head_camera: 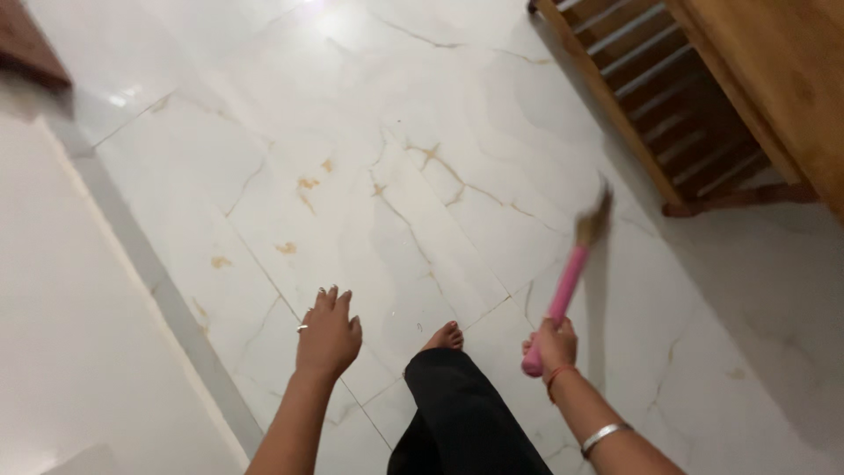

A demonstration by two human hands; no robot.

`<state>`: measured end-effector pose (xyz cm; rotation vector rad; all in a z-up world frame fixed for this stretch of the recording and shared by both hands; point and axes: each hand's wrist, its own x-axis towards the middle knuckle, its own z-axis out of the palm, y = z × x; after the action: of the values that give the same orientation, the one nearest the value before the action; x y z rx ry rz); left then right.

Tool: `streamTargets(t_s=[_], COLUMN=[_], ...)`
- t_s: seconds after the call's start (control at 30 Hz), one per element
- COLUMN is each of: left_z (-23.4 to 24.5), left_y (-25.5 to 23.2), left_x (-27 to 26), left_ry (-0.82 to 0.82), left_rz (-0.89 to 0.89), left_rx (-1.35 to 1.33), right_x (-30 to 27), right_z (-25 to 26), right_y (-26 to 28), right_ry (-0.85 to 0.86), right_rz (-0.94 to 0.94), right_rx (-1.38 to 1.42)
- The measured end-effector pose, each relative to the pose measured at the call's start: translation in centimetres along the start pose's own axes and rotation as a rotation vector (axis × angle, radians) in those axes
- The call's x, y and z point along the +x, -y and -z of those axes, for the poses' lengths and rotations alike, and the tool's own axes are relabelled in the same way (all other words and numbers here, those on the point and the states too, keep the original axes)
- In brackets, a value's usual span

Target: The person sweeps a tiled floor using a pink-handled broom, moving debris toward a doorway. The camera follows the sweeping motion across the room, passing a wooden bench and a bed.

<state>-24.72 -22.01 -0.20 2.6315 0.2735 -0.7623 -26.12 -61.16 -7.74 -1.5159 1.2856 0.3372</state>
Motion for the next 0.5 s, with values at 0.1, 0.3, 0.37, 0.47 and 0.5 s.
streamTargets(t_s=[0.1, 0.3, 0.37, 0.47, 0.5], left_z=[-1.9, -5.3, -6.6, -7.9, -8.3], left_y=[-0.9, -1.6, -1.8, -1.6, -1.8], left_x=[-3.6, -11.1, -13.5, -15.6, -15.9], left_ry=[-0.003, -0.028, -0.008, 0.013, 0.019], left_rz=[0.053, 0.142, 0.189, 0.219, 0.223], left_rx=[-0.036, -0.070, -0.063, -0.041, -0.033], right_x=[6.0, 6.9, 4.0, -2.0, -4.5], right_z=[1.5, 0.8, 1.2, 1.2, 1.3], right_y=[-0.1, 0.7, 2.2, 5.3, 5.8], right_ry=[-0.010, 0.256, 0.388, 0.468, 0.434], right_rz=[-0.131, -0.049, 0.014, 0.161, 0.218], right_rx=[-0.007, -0.142, -0.199, -0.338, -0.438])
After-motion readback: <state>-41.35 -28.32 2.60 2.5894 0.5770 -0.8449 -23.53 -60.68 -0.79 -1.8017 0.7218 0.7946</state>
